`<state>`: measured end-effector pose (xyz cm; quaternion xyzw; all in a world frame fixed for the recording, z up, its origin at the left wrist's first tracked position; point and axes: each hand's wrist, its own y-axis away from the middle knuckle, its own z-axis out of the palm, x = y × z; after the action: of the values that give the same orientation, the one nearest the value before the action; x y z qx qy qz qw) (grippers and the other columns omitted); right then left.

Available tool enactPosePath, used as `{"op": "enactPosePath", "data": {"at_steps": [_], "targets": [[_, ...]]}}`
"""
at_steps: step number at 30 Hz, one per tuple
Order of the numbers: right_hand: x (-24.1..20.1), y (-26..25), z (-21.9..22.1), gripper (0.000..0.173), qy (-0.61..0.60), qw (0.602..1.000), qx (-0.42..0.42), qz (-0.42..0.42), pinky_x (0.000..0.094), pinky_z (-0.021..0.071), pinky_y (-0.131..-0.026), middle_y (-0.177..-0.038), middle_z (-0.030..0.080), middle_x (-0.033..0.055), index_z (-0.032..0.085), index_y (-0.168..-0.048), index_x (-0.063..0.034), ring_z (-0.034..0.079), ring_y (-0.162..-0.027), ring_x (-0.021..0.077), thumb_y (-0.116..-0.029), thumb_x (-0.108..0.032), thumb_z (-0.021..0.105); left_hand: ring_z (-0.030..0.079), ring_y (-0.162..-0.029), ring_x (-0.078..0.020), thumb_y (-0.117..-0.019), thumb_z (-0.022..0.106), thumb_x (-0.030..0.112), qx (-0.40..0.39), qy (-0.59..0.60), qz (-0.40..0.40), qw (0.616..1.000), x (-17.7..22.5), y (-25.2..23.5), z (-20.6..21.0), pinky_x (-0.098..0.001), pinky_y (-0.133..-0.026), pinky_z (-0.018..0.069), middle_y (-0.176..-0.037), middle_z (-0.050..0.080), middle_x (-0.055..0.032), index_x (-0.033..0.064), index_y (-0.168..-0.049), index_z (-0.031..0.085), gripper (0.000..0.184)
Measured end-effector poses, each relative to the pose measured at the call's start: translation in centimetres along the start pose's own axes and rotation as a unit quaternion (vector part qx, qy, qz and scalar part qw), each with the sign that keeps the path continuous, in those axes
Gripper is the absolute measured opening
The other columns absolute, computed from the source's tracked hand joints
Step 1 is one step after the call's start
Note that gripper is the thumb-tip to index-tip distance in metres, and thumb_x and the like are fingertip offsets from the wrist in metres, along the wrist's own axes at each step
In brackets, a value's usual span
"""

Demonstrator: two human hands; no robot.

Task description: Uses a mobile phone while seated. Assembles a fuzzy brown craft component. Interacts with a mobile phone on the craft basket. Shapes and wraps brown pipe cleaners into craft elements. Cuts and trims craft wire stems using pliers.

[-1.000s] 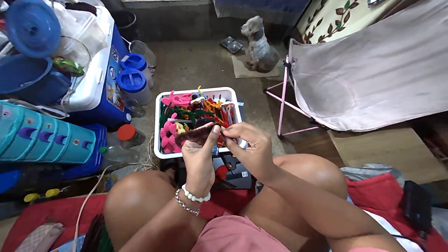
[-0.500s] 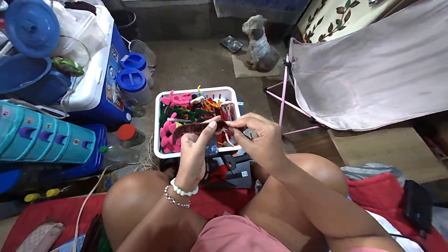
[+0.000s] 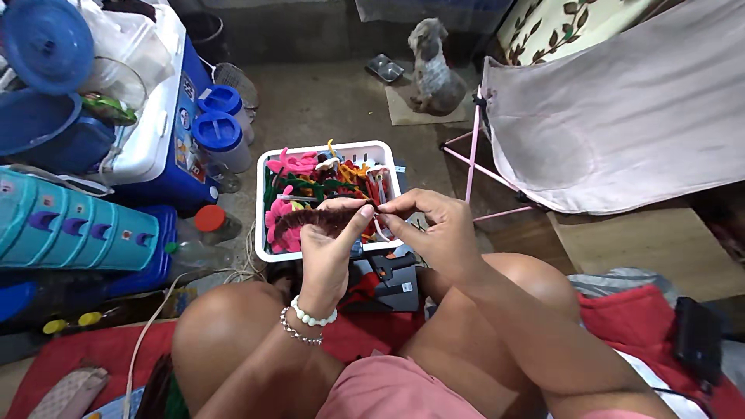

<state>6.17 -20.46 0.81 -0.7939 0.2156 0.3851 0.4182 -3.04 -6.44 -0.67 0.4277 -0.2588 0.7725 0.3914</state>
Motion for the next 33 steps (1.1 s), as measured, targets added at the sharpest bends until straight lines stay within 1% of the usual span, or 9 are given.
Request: {"op": "enactPosePath", "data": {"at_steps": [3, 5, 11, 15, 21, 24, 29, 31, 33], "targets": [[-0.1, 0.0, 0.1, 0.01, 0.018, 1.0, -0.004, -0.006, 0.0211, 0.0608, -0.075, -0.094, 0.074, 0.0006, 0.076, -0.098, -0.0046, 0.07, -0.083, 0.0037, -0.0894, -0.009, 0.074, 0.069, -0.084, -0.0116, -0.0893, 0.073, -0.001, 0.012, -0.009, -0.013, 1.0, 0.1, 0.0, 0.0, -0.0282, -0.083, 0.0595, -0.092, 0.072, -0.0051, 0.0058, -0.099, 0.073, 0.012], [-0.2, 0.0, 0.2, 0.011, 0.062, 0.998, 0.001, -0.031, 0.0204, 0.0597, -0.075, -0.093, 0.073, 0.0003, 0.075, -0.098, -0.0056, 0.069, -0.083, 0.0033, -0.0884, -0.011, 0.077, 0.069, -0.083, -0.0119, -0.0903, 0.071, -0.003, 0.022, 0.005, -0.028, 0.999, 0.1, 0.1, 0.0, -0.0284, -0.082, 0.0596, -0.091, 0.072, -0.0061, 0.0047, -0.098, 0.073, 0.01], [0.0, 0.2, 0.7, 0.006, 0.144, 0.984, 0.032, -0.1, 0.0273, 0.056, -0.083, -0.092, 0.075, 0.0024, 0.077, -0.093, -0.007, 0.069, -0.088, 0.0086, -0.0886, -0.011, 0.076, 0.069, -0.081, -0.0122, -0.0921, 0.067, -0.005, 0.067, 0.019, -0.069, 0.995, 0.2, 0.4, 0.6, -0.028, -0.081, 0.0585, -0.086, 0.072, -0.0063, 0.0037, -0.095, 0.072, 0.011], [0.0, 0.2, 0.8, 0.006, 0.145, 0.984, 0.032, -0.102, 0.0273, 0.0557, -0.085, -0.093, 0.075, 0.0026, 0.077, -0.093, -0.0064, 0.069, -0.09, 0.0089, -0.0889, -0.011, 0.075, 0.068, -0.08, -0.012, -0.0918, 0.068, -0.005, 0.073, 0.02, -0.076, 0.994, 0.2, 0.5, 0.7, -0.0273, -0.081, 0.058, -0.086, 0.072, -0.0064, 0.0032, -0.094, 0.072, 0.01], [0.0, 0.1, 0.6, 0.005, 0.116, 0.99, 0.024, -0.081, 0.0243, 0.0563, -0.08, -0.093, 0.074, 0.0015, 0.077, -0.091, -0.007, 0.068, -0.089, 0.0073, -0.0872, -0.009, 0.074, 0.069, -0.081, -0.0115, -0.0906, 0.069, -0.005, 0.063, 0.009, -0.072, 0.995, 0.3, 0.5, 0.6, -0.027, -0.081, 0.0586, -0.086, 0.072, -0.0063, 0.0029, -0.095, 0.072, 0.01], [0.0, 0.0, 0.4, 0.005, 0.116, 0.99, 0.012, -0.085, 0.0247, 0.0555, -0.08, -0.092, 0.074, 0.001, 0.076, -0.091, -0.0072, 0.068, -0.089, 0.0072, -0.0882, -0.01, 0.074, 0.069, -0.082, -0.0118, -0.0902, 0.071, -0.004, 0.054, -0.008, -0.076, 0.996, 0.5, 0.5, 0.5, -0.0269, -0.081, 0.0587, -0.088, 0.073, -0.0068, 0.0027, -0.095, 0.073, 0.009], [-0.1, -0.2, -0.2, 0.005, 0.121, 0.987, -0.032, -0.102, 0.0301, 0.0539, -0.089, -0.094, 0.074, 0.0012, 0.075, -0.092, -0.0067, 0.068, -0.092, 0.0077, -0.0898, -0.01, 0.071, 0.07, -0.082, -0.0115, -0.0891, 0.071, -0.005, 0.031, -0.03, -0.072, 0.996, 0.6, 0.4, 0.3, -0.0265, -0.08, 0.0591, -0.087, 0.073, -0.007, 0.0023, -0.094, 0.073, 0.009], [0.1, -0.5, -0.5, 0.006, 0.137, 0.981, -0.06, -0.124, 0.0341, 0.051, -0.092, -0.095, 0.074, 0.0022, 0.075, -0.093, -0.0064, 0.068, -0.093, 0.0092, -0.0913, -0.009, 0.07, 0.07, -0.083, -0.0123, -0.0891, 0.071, -0.005, 0.019, -0.048, -0.083, 0.995, 0.7, 0.3, 0.0, -0.0276, -0.081, 0.0592, -0.088, 0.073, -0.0076, 0.0018, -0.094, 0.073, 0.009], [0.4, -0.8, -1.0, 0.007, 0.164, 0.972, -0.084, -0.146, 0.0405, 0.0485, -0.096, -0.095, 0.074, 0.001, 0.076, -0.094, -0.0093, 0.069, -0.093, 0.0101, -0.0939, -0.013, 0.07, 0.07, -0.085, -0.0131, -0.0892, 0.072, -0.003, -0.007, -0.076, -0.101, 0.992, 1.0, -0.1, -0.3, -0.0286, -0.082, 0.0588, -0.09, 0.073, -0.0075, 0.0023, -0.095, 0.073, 0.008]]}}
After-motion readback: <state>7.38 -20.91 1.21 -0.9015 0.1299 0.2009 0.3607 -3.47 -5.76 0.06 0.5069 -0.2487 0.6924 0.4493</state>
